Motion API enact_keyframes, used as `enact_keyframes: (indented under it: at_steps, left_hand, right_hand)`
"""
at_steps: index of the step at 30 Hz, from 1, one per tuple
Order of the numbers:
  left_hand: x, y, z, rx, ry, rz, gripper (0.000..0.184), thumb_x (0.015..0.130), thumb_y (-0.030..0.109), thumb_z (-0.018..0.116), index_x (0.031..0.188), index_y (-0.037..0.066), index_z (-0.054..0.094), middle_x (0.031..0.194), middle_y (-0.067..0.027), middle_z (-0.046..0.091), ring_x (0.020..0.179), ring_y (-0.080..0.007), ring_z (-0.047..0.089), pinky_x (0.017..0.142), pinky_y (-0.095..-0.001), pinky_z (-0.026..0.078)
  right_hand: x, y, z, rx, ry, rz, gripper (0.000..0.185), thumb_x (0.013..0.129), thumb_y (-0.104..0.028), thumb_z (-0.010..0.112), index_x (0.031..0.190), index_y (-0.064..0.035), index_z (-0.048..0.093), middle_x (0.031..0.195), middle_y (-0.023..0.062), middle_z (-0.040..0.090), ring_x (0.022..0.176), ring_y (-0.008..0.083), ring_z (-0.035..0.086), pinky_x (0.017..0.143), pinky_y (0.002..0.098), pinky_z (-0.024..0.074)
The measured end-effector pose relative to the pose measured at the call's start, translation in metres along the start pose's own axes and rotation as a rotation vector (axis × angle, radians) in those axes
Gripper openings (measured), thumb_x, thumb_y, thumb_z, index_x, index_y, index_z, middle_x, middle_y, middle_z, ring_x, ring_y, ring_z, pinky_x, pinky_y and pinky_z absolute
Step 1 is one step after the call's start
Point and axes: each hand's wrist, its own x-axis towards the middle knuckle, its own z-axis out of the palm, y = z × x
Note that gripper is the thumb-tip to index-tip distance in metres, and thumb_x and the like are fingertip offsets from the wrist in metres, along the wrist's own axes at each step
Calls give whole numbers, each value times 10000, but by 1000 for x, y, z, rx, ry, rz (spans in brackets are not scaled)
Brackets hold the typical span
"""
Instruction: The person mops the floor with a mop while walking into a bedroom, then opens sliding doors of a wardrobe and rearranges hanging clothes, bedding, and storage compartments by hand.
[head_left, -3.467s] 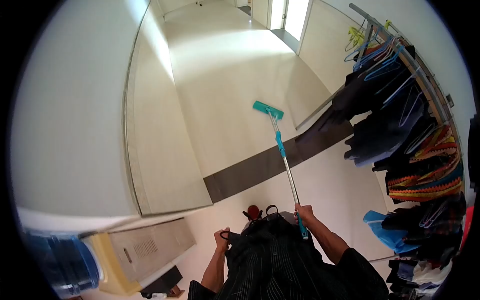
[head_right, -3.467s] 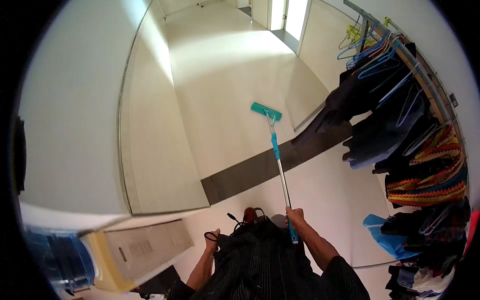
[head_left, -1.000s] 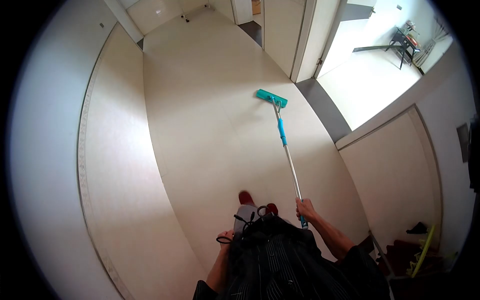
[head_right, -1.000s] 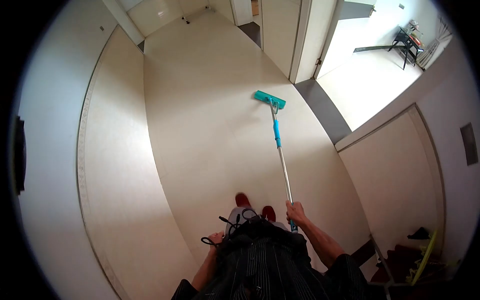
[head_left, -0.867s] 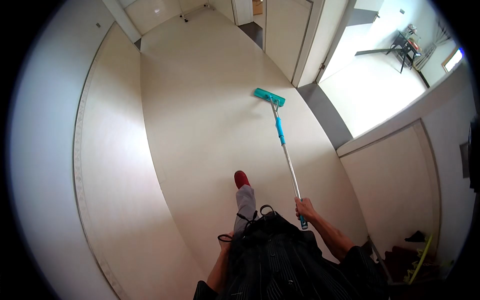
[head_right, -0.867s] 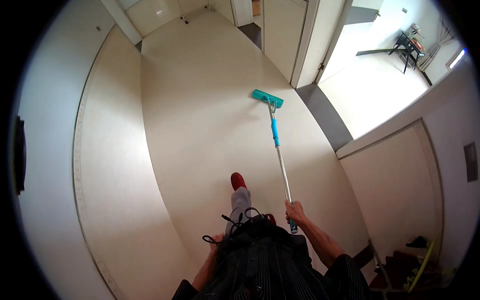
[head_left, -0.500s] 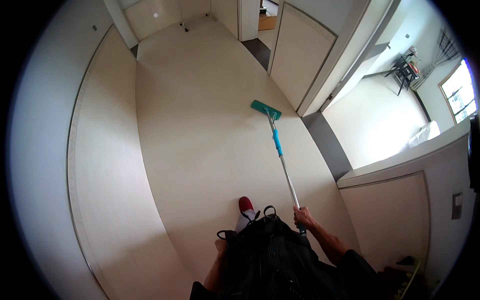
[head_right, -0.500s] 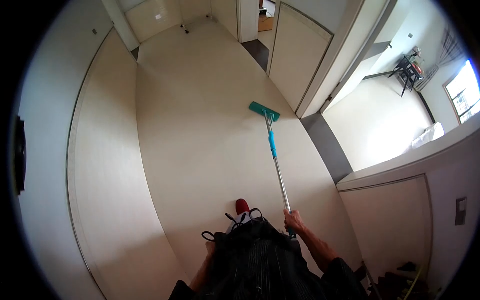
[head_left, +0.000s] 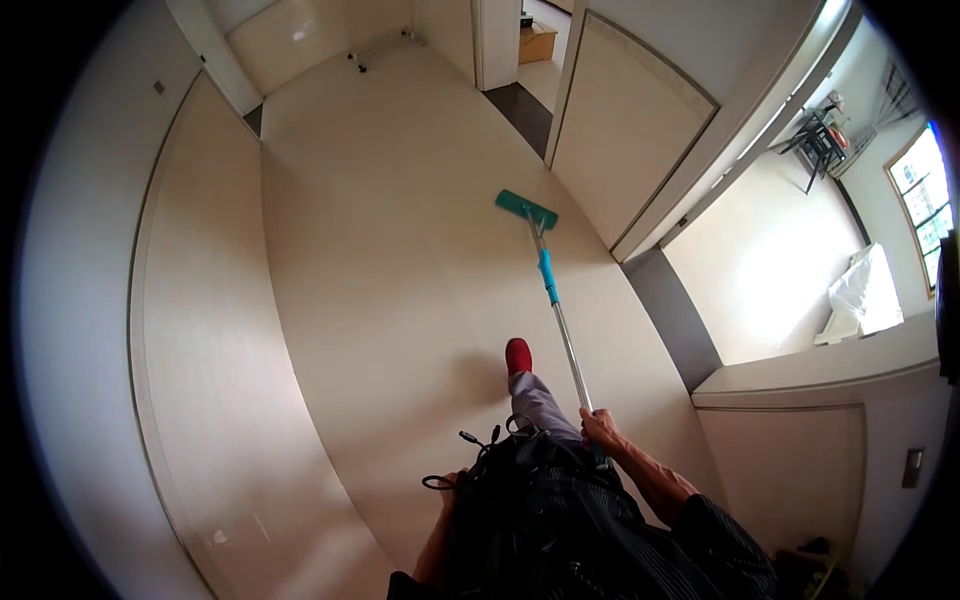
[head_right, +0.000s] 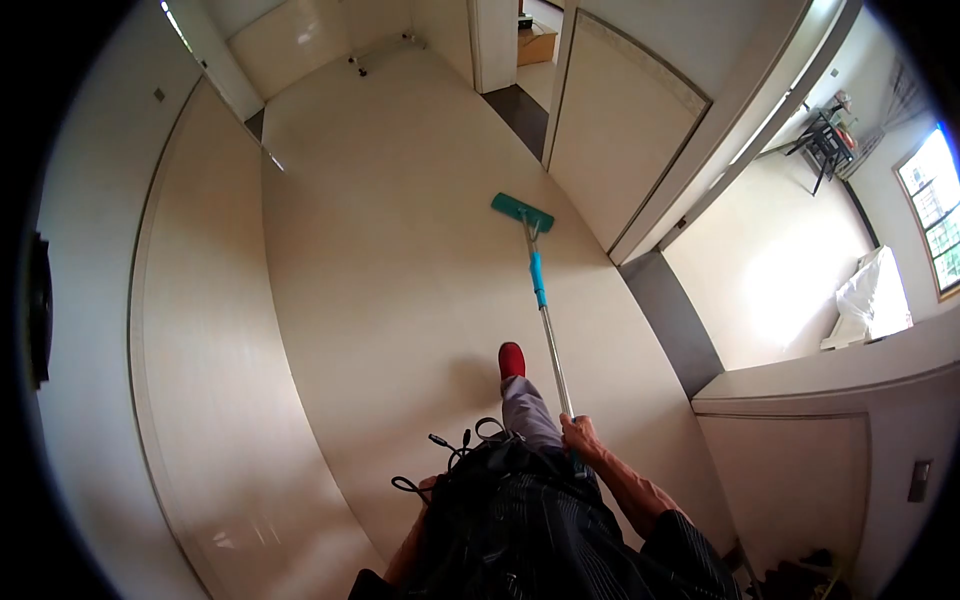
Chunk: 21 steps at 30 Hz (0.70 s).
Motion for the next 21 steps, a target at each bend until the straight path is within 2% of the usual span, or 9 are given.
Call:
enact_keyframes:
  at_steps: [4, 6, 7, 9, 12, 14, 16, 17, 21]
  left_hand:
    - [100, -2, -3, -264, -60, -124, 432, 892, 389, 546, 583, 89, 512, 468, -36, 459, 433, -157, 459, 441, -415, 329]
    - [161, 1, 2, 510, -180, -280, 385, 877, 403, 559, 609, 128, 577, 507, -36, 545, 459, -185, 542, 440, -416, 365]
    - [174, 18, 3, 517, -176, -277, 385, 877, 403, 559, 609, 128, 577, 507, -36, 545, 459, -185, 542, 440, -416, 365]
    - [226, 97, -9, 858, -122, 315, 293, 842, 380, 582, 647, 164, 617, 530, -44, 567, 470, -226, 561, 444, -416, 395]
    - [315, 169, -11, 975, -222, 330, 245, 787, 382, 592, 765, 140, 625, 529, -36, 576, 486, -278, 599, 410, -398, 418]
    - [360, 161, -3, 982, -179, 324, 242, 768, 383, 602, 736, 143, 606, 519, -42, 566, 473, -264, 597, 400, -392, 413]
    - [402, 119, -1, 875, -6, 314, 243, 749, 384, 611, 708, 146, 586, 508, -47, 556, 459, -250, 595, 390, -387, 409]
    - [424, 109, -1, 829, 67, 320, 245, 739, 385, 616, 693, 147, 576, 503, -50, 551, 453, -243, 594, 386, -385, 406]
    - [496, 208, -9, 1120, -119, 354, 266, 756, 386, 614, 676, 138, 561, 490, -47, 538, 441, -249, 581, 392, -368, 404]
  right_hand:
    - [64, -86, 10, -8, 11, -11, 469, 930, -370, 514, 694, 36, 529, 603, 116, 553, 474, 218, 542, 439, 372, 481]
    - [102, -139, 9, 2, -13, -10, 433, 939, -357, 516, 736, 25, 521, 615, 100, 538, 481, 198, 535, 425, 358, 466]
    - [114, -149, 4, 2, -36, -1, 397, 949, -344, 519, 778, 14, 513, 627, 83, 523, 488, 179, 528, 410, 345, 451]
    - [140, -205, 3, 83, -48, 8, 384, 946, -339, 532, 787, 11, 515, 626, 83, 524, 484, 179, 523, 410, 346, 449]
    - [174, -284, 6, 220, -69, 22, 353, 940, -322, 556, 804, 1, 521, 634, 81, 527, 483, 181, 517, 418, 347, 449]
    - [192, -311, 7, 281, -83, 40, 333, 938, -311, 567, 812, -5, 524, 644, 80, 530, 486, 184, 516, 428, 346, 453]
    - [223, -338, 12, 583, -230, 130, 283, 935, -285, 573, 851, -18, 530, 655, 61, 519, 486, 162, 494, 435, 319, 437]
    - [234, -354, 12, 586, -226, 132, 283, 935, -285, 573, 851, -18, 530, 655, 61, 519, 486, 162, 494, 435, 319, 437]
    - [269, -414, 23, 670, -259, 211, 225, 910, -228, 588, 879, -16, 518, 624, 41, 475, 484, 131, 446, 406, 293, 371]
